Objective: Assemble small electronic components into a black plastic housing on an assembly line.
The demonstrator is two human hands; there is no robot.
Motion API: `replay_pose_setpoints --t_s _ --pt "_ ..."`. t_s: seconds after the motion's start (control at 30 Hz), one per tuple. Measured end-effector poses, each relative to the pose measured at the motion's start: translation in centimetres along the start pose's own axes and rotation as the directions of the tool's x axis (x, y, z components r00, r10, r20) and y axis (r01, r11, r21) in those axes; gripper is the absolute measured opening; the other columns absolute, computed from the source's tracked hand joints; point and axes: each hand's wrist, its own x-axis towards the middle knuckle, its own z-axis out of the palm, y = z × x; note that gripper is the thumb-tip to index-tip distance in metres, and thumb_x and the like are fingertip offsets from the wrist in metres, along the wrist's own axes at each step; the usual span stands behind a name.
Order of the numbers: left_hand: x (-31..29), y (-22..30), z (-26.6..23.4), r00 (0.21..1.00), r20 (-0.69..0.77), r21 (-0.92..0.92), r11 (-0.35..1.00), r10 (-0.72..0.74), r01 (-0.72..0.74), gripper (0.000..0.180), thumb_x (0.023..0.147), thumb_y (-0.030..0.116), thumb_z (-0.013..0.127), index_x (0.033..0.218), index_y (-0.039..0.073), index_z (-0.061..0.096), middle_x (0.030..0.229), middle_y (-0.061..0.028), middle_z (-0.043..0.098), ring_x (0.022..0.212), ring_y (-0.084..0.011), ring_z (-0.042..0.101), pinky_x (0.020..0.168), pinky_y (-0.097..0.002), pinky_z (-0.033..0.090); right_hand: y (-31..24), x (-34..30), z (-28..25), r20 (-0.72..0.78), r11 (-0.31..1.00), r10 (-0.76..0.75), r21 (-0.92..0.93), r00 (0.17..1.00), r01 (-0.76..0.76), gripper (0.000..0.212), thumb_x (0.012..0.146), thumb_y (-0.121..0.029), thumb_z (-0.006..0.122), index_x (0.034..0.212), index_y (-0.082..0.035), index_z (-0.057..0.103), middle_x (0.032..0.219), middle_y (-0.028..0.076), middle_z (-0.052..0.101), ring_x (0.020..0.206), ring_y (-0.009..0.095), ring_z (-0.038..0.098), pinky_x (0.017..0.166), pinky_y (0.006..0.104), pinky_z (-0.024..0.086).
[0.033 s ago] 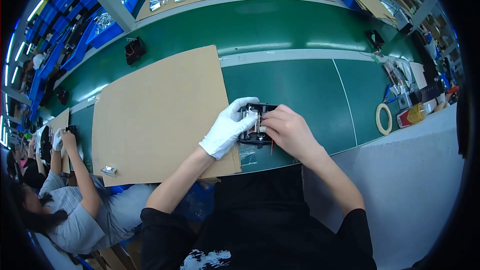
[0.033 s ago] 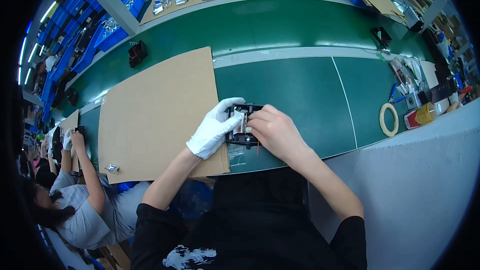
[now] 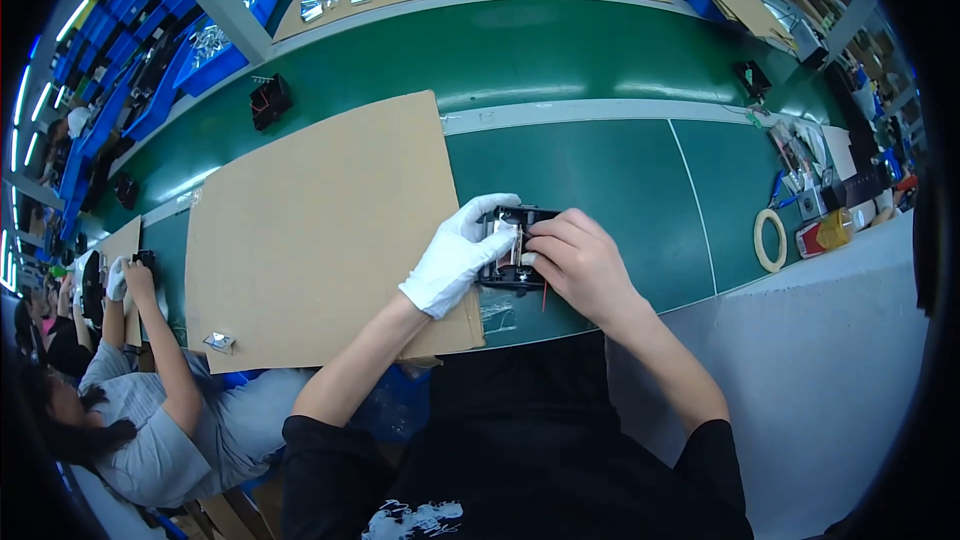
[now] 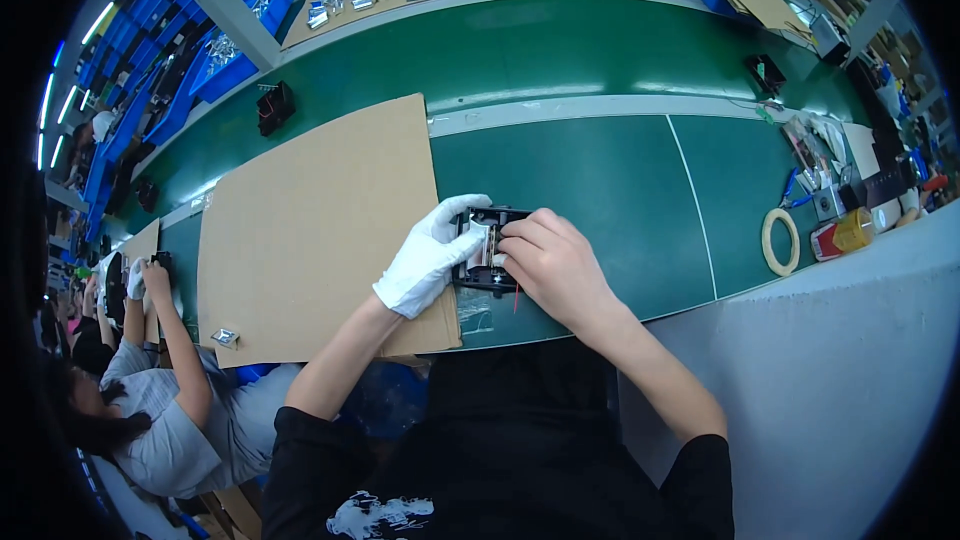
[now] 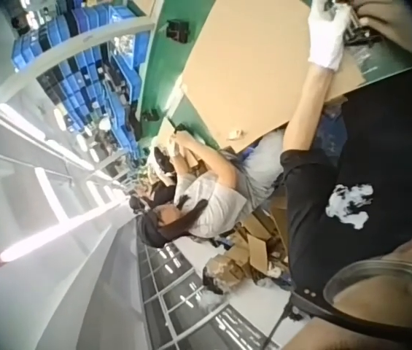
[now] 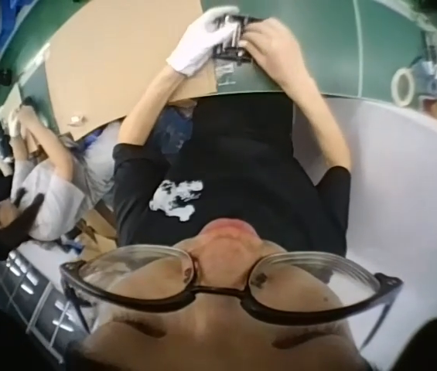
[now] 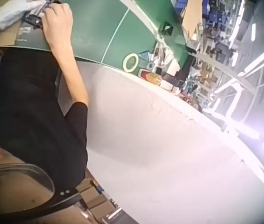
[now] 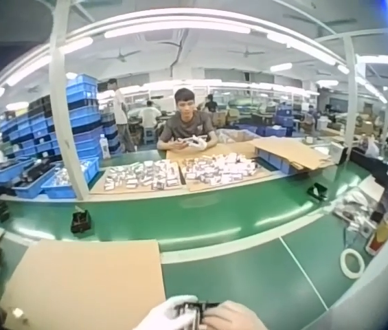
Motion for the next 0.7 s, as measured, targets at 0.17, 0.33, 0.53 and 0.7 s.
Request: replay_pose_setpoints --t_s 0.17,0.33,0.53,0.7 --pt "1.3 -0.1 -1.3 0.992 -0.098 -0.005 0.997 0.081 -0.082 0.044 0.101 0.007 0.066 0.143 0.001 0.055 0.114 -0.0109 0.067 0.095 -0.0121 0.063 0.085 -0.0245 0.053 -3.9 -3.5 -1.7 0.025 0.999 -0.048 0.009 0.999 0.048 0.017 0.08 -0.008 0.077 0.096 -0.005 0.073 0.108 0.002 0.073 0.086 0.018 0.064 0.075 0.0298 0.053" --pt "2.5 0.0 -1.7 0.991 -0.095 -0.046 0.994 0.095 -0.1 0.041 0.102 0.008 0.066 0.142 0.002 0.057 0.111 -0.0112 0.069 0.092 -0.0104 0.064 0.083 -0.0225 0.053 -3.1 -2.5 0.3 0.163 0.989 -0.035 0.145 0.986 0.011 0.02 0.077 -0.006 0.078 0.097 -0.003 0.074 0.111 0.005 0.075 0.079 0.018 0.064 0.068 0.0291 0.054" --pt "2.3 1.1 -1.9 0.994 -0.106 -0.212 0.977 -0.002 -0.021 0.042 0.103 0.012 0.065 0.143 0.002 0.057 0.119 -0.0124 0.069 0.101 -0.0119 0.065 0.086 -0.0234 0.055 -3.2 -2.0 1.5 0.214 0.977 -0.034 0.213 0.976 -0.013 0.026 0.078 -0.005 0.076 0.103 0.0 0.074 0.117 0.009 0.075 0.091 0.023 0.069 0.079 0.0318 0.057" --pt "4.8 2.9 -5.1 0.958 -0.277 0.043 0.997 0.08 -0.071 0.045 0.105 0.022 0.064 0.144 0.001 0.056 0.131 -0.015 0.066 0.116 -0.0225 0.065 0.099 -0.0336 0.054 -2.2 1.7 2.2 0.172 0.971 0.001 0.235 0.985 -0.042 0.043 0.08 -0.003 0.072 0.123 0.001 0.069 0.141 0.017 0.064 0.125 0.032 0.063 0.104 0.0379 0.053"
